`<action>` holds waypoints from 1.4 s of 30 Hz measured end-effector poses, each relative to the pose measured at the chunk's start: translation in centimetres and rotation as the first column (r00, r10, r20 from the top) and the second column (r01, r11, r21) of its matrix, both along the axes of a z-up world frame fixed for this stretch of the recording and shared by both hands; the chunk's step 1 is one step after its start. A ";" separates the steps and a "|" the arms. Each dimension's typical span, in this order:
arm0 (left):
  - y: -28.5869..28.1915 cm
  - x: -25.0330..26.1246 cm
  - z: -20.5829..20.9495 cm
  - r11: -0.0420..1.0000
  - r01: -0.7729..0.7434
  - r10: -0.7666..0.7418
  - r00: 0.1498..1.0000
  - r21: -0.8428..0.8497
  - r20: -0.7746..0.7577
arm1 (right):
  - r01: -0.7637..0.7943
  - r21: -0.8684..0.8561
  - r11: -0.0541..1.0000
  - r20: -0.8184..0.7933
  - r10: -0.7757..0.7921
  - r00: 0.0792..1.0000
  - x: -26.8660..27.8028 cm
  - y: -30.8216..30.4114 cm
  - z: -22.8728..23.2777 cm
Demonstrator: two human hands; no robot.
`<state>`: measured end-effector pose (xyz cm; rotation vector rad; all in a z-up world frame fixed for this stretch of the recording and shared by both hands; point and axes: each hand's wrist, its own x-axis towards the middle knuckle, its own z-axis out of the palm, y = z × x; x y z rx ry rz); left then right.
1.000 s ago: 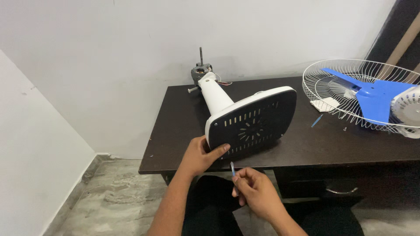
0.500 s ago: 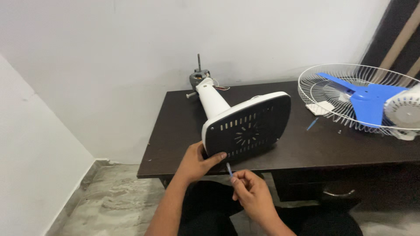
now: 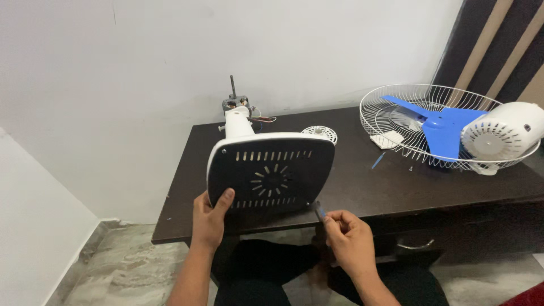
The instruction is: The person sits on the floor and uses a screwdriver to remove screws from the back panel of a white electric fan base. They place the removed screws on the table and continue unscrewing the panel.
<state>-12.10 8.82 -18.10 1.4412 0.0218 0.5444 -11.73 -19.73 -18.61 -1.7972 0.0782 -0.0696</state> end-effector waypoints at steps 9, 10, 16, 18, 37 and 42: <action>-0.3 -1.0 6.0 0.928 0.045 0.056 0.964 -0.370 0.259 | -0.173 -0.050 0.984 0.017 0.174 0.985 -1.7 2.0 -0.2; -0.5 -1.0 6.7 0.935 0.049 0.053 0.960 -0.351 0.276 | -0.182 -0.052 0.982 0.001 0.182 0.983 -2.0 2.1 -0.3; -4.1 -0.2 7.4 0.979 0.140 -0.169 0.965 0.149 0.202 | -0.207 -0.014 0.978 0.087 0.208 0.974 -2.5 2.7 -0.5; -5.9 0.4 6.1 0.970 0.083 -0.125 0.976 0.228 0.178 | -0.223 0.018 0.975 0.057 0.221 0.974 -2.5 2.5 -0.7; -10.9 3.3 3.3 0.730 0.266 -0.126 0.958 0.630 -0.259 | -0.153 0.010 0.988 0.021 0.152 0.988 -0.8 0.5 -0.8; -10.7 2.8 3.4 0.753 0.259 -0.128 0.959 0.605 -0.251 | -0.153 0.207 0.966 -0.040 0.165 0.985 -0.3 0.1 -0.8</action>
